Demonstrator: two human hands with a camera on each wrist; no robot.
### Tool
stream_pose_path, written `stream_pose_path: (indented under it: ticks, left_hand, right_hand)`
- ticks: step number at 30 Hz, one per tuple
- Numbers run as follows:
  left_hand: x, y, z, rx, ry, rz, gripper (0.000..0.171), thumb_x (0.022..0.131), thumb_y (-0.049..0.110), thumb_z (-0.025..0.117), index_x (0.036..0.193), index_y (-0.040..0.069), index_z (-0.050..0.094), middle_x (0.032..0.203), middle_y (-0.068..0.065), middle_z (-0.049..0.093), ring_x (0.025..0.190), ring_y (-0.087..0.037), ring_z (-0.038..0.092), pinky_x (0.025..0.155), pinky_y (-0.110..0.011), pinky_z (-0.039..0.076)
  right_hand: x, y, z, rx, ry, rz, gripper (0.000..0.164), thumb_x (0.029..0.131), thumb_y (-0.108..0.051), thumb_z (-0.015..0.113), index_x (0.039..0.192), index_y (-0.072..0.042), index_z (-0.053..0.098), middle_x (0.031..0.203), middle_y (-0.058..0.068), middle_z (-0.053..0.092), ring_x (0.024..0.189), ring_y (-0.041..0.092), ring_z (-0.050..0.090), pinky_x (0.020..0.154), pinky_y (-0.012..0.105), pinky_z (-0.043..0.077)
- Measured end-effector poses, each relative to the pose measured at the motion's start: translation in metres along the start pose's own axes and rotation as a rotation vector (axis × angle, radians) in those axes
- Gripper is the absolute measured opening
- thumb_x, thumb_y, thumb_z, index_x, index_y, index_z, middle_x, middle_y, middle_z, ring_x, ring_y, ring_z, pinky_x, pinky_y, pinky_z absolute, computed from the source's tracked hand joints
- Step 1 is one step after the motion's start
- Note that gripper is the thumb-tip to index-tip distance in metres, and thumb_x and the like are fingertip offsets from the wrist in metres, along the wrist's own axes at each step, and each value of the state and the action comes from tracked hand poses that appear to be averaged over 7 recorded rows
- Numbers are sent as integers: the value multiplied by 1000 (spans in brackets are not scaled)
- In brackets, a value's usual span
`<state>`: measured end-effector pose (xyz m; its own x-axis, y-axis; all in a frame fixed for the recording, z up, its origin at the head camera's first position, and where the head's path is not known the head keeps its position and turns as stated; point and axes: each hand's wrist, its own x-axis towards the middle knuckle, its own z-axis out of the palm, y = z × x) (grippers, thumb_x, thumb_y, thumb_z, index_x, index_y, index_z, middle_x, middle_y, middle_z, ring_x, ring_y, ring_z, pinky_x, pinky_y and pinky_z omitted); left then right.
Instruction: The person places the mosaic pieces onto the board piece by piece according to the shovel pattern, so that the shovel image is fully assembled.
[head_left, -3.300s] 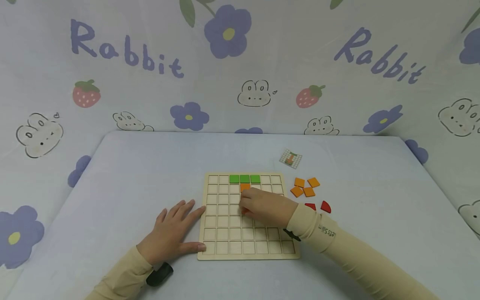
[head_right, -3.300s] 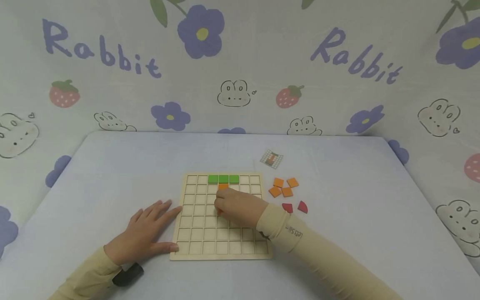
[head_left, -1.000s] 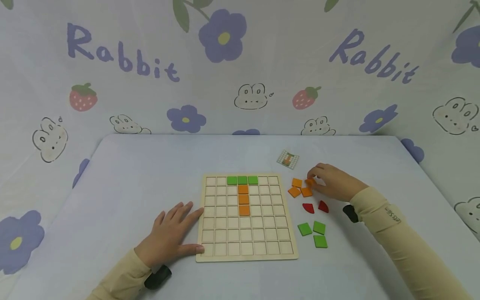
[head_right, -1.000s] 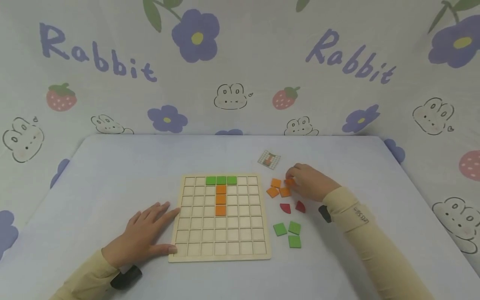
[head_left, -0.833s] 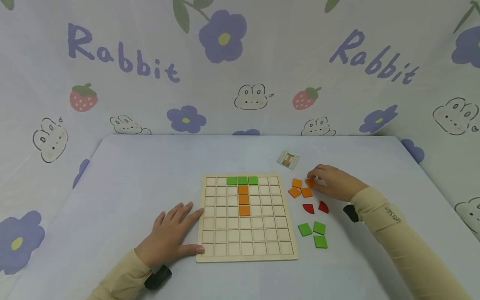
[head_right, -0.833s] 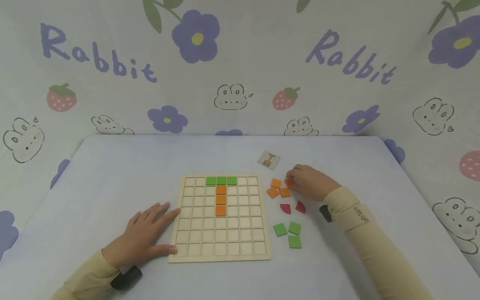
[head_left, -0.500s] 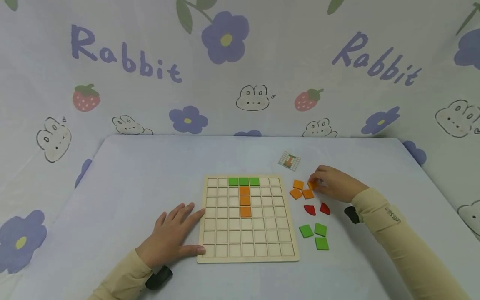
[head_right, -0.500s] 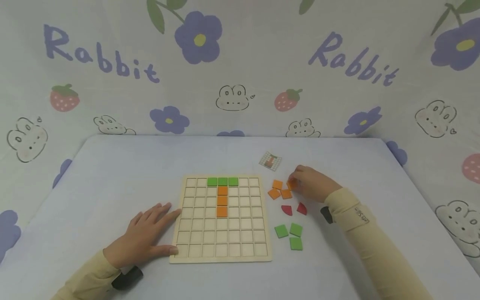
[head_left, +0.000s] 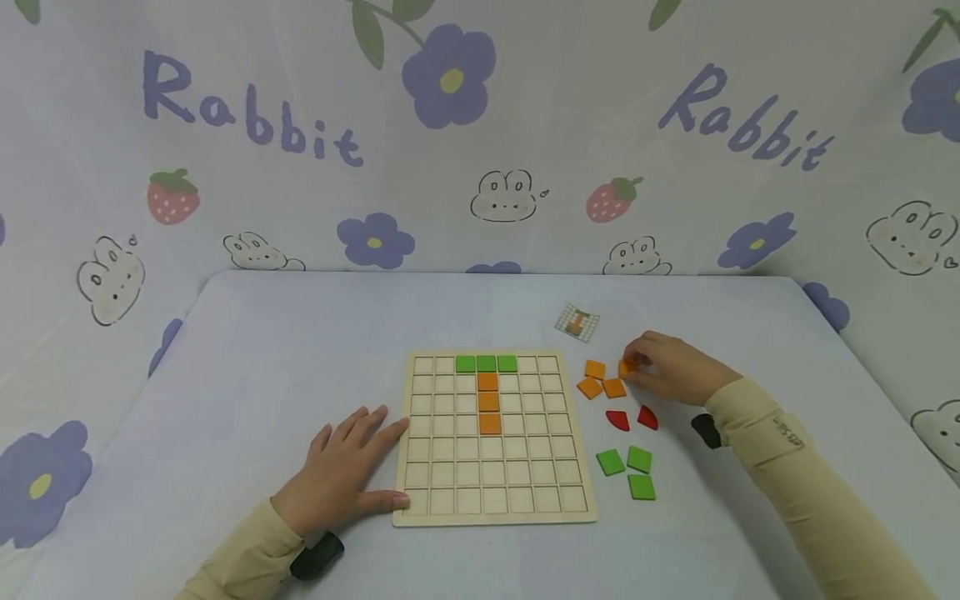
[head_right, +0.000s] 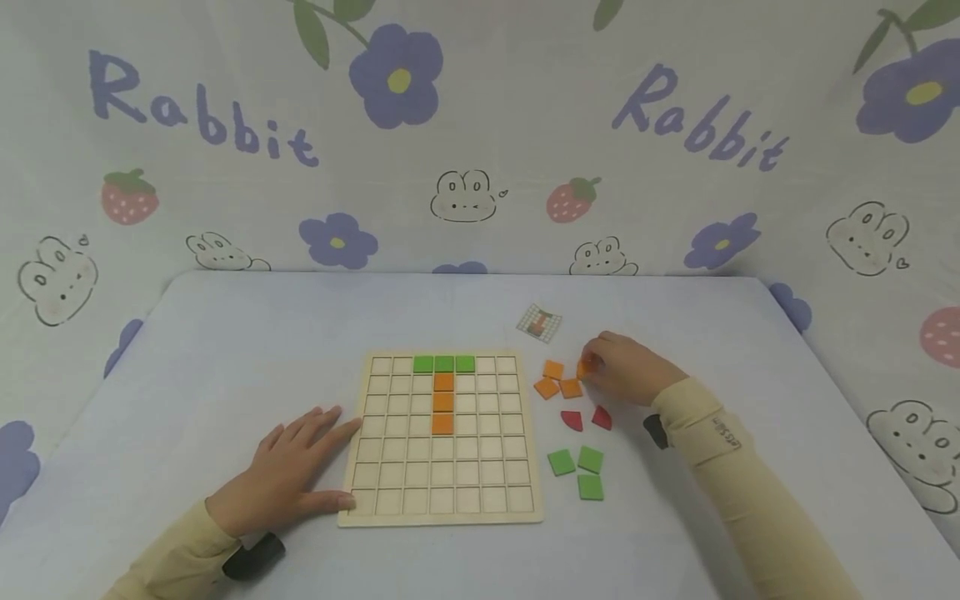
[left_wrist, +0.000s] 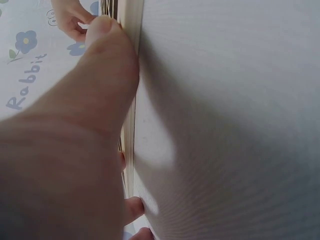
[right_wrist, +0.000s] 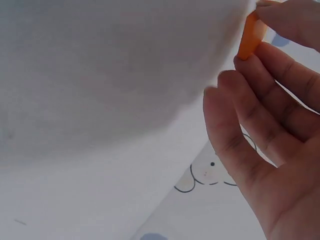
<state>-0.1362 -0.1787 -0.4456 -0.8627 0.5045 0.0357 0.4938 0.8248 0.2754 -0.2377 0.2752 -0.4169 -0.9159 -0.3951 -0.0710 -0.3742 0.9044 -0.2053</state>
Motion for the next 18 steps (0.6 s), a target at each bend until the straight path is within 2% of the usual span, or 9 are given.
stream_pose_path:
  ticks: [9,18]
  left_hand:
    - [-1,2,-1,-9,6,0,86,78,60,67,146,16,40,148,-19,37,137,-42,32,98,-72,26]
    - [-1,1,-1,-10,9,10,85,78,60,67,146,15,40,148,-19,38,137,-42,32,98,-72,27]
  right_hand:
    - [-2,-12,-12,49,56,-66,26,88,-16,70,109,-3,62,101,7,61,95,22,59,84,41,53]
    - [-2,-44,-18,142,58,-95,28,89,-17,68,113,-4,60,104,5,59,97,20,57,82,37,54]
